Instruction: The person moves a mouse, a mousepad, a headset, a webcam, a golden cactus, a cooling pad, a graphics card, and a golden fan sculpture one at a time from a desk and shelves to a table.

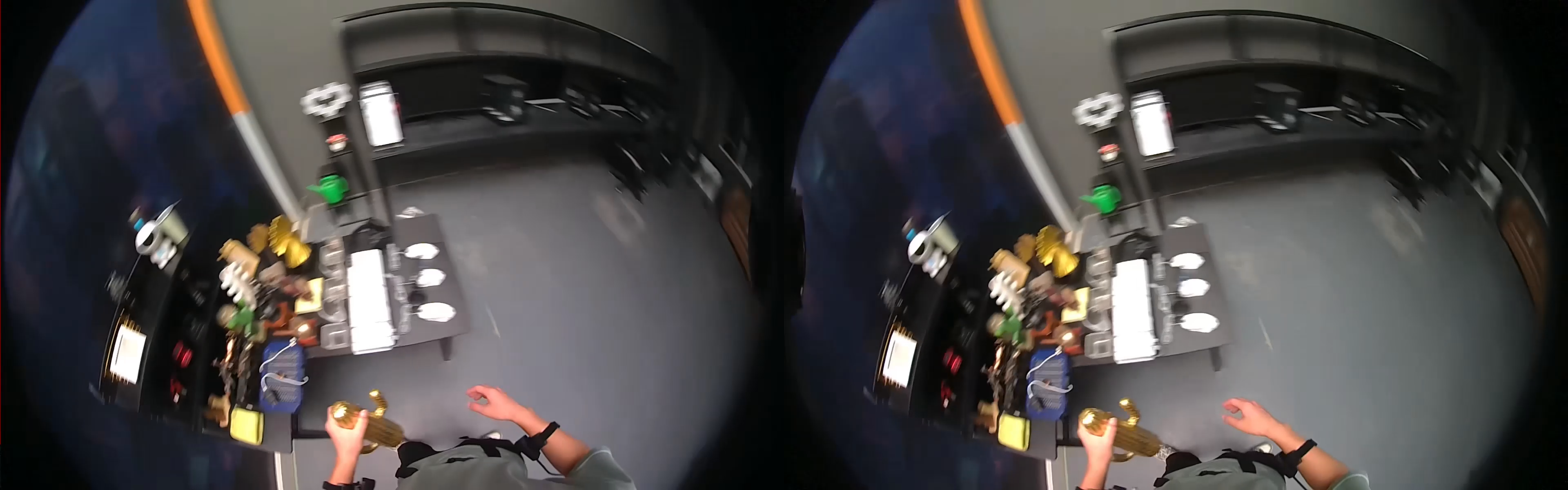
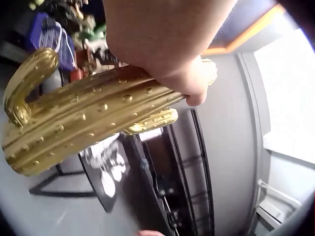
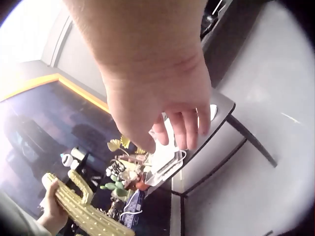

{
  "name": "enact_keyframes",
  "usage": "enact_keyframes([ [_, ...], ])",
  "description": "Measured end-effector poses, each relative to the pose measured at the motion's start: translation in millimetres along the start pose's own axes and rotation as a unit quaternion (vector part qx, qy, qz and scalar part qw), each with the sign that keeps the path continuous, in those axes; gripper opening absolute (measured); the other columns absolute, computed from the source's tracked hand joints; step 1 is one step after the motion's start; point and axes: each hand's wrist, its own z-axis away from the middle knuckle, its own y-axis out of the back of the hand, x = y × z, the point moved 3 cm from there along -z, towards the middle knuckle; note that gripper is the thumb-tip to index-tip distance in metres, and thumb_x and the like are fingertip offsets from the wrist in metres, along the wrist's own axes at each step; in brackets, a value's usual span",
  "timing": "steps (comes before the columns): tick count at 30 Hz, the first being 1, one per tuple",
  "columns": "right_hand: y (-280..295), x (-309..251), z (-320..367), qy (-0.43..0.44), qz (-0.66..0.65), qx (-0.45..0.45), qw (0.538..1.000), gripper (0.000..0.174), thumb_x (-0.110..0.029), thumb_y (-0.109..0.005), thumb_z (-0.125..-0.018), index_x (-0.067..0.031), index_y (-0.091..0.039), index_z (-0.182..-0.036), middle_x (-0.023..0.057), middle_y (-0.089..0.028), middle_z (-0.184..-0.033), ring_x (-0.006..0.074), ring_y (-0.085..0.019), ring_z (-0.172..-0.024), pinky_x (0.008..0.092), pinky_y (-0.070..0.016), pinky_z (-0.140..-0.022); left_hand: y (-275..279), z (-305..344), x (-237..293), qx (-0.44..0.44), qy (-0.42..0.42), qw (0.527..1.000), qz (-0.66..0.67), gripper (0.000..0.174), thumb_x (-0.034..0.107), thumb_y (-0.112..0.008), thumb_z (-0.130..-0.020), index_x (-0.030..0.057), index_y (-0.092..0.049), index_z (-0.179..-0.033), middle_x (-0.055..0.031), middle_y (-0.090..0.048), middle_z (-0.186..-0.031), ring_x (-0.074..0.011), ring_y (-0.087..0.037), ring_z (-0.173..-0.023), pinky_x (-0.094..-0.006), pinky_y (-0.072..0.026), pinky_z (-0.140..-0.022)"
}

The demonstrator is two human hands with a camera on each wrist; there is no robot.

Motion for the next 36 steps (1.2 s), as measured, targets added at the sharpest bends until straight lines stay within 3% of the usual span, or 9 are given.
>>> enact_keyframes([
  [2,34,8,37,-0.024,-0.053,-0.051,0.997,0.053,-0.036,-0.067,-0.080,-0.0052,-0.051,-0.120,0.0138,-0.056,-0.116,0.0249,-0.054,-0.110,0.0372,-0.0431,-0.093,-78,18,11,-0.093,-0.001,0.994,0.051,0.030,0.008,-0.075,-0.071,0.0012,-0.051,-0.089,-0.0042,-0.061,-0.077,-0.0123,-0.059,-0.070,-0.0287,-0.0497,-0.068],
  [5,81,18,91,-0.041,-0.098,0.004,0.994,0.074,-0.043,-0.072,-0.074,-0.0038,-0.043,-0.129,0.0164,-0.045,-0.130,0.0276,-0.044,-0.121,0.0383,-0.0367,-0.101,-187,49,50,-0.221,0.013,0.966,0.132,0.026,0.009,-0.073,-0.075,0.0001,-0.055,-0.091,-0.0080,-0.065,-0.086,-0.0133,-0.061,-0.076,-0.0284,-0.0500,-0.072],
  [9,144,29,151,-0.023,-0.041,0.112,0.993,0.086,-0.049,-0.074,-0.069,0.0007,-0.039,-0.131,0.0189,-0.043,-0.131,0.0320,-0.044,-0.120,0.0404,-0.0373,-0.100,-302,86,117,-0.378,0.006,0.905,0.196,0.023,0.012,-0.070,-0.077,0.0003,-0.056,-0.090,-0.0083,-0.066,-0.087,-0.0132,-0.061,-0.078,-0.0289,-0.0500,-0.072],
  [13,180,57,178,-0.110,-0.194,0.135,0.965,0.085,-0.043,-0.078,-0.067,0.0030,-0.040,-0.128,0.0161,-0.052,-0.120,0.0252,-0.050,-0.113,0.0358,-0.0402,-0.095,-397,117,137,-0.476,0.011,0.853,0.212,0.018,0.012,-0.066,-0.081,0.0004,-0.055,-0.089,-0.0087,-0.065,-0.087,-0.0137,-0.061,-0.077,-0.0290,-0.0502,-0.071],
  [16,204,76,180,-0.113,-0.228,0.181,0.950,0.084,-0.043,-0.078,-0.066,0.0025,-0.041,-0.125,0.0146,-0.056,-0.115,0.0230,-0.054,-0.108,0.0351,-0.0418,-0.093,-451,134,149,-0.487,0.062,0.836,0.245,0.018,0.013,-0.066,-0.082,0.0006,-0.055,-0.089,-0.0085,-0.065,-0.086,-0.0141,-0.061,-0.076,-0.0286,-0.0504,-0.070],
  [22,277,124,155,-0.143,-0.192,0.222,0.945,0.083,-0.046,-0.077,-0.065,0.0004,-0.043,-0.125,0.0142,-0.058,-0.112,0.0240,-0.056,-0.106,0.0357,-0.0436,-0.090,-553,126,149,-0.465,0.133,0.831,0.275,0.015,0.013,-0.064,-0.084,0.0012,-0.056,-0.089,-0.0083,-0.065,-0.085,-0.0136,-0.061,-0.075,-0.0286,-0.0506,-0.069],
  [27,360,170,120,-0.195,-0.158,0.254,0.934,0.082,-0.048,-0.076,-0.066,0.0022,-0.043,-0.123,0.0146,-0.060,-0.108,0.0231,-0.058,-0.103,0.0351,-0.0448,-0.089,-671,105,145,-0.511,0.175,0.801,0.260,0.019,0.017,-0.063,-0.086,0.0032,-0.054,-0.096,-0.0046,-0.061,-0.087,-0.0123,-0.060,-0.079,-0.0274,-0.0492,-0.071],
  [31,430,216,114,-0.204,-0.195,0.316,0.906,0.078,-0.039,-0.079,-0.067,0.0033,-0.044,-0.122,0.0130,-0.059,-0.106,0.0183,-0.057,-0.099,0.0333,-0.0454,-0.087,-769,91,180,-0.707,0.076,0.673,0.204,0.028,0.026,-0.058,-0.091,0.0043,-0.053,-0.106,-0.0033,-0.059,-0.098,-0.0118,-0.055,-0.094,-0.0281,-0.0438,-0.085],
  [36,489,275,113,-0.195,-0.237,0.428,0.850,0.075,-0.033,-0.081,-0.065,0.0036,-0.045,-0.120,0.0124,-0.060,-0.108,0.0173,-0.058,-0.100,0.0316,-0.0457,-0.088,-849,106,153,-0.802,0.010,0.593,0.071,0.048,0.040,-0.046,-0.095,0.0009,-0.047,-0.122,-0.0114,-0.054,-0.117,-0.0191,-0.051,-0.109,-0.0336,-0.0378,-0.098],
])
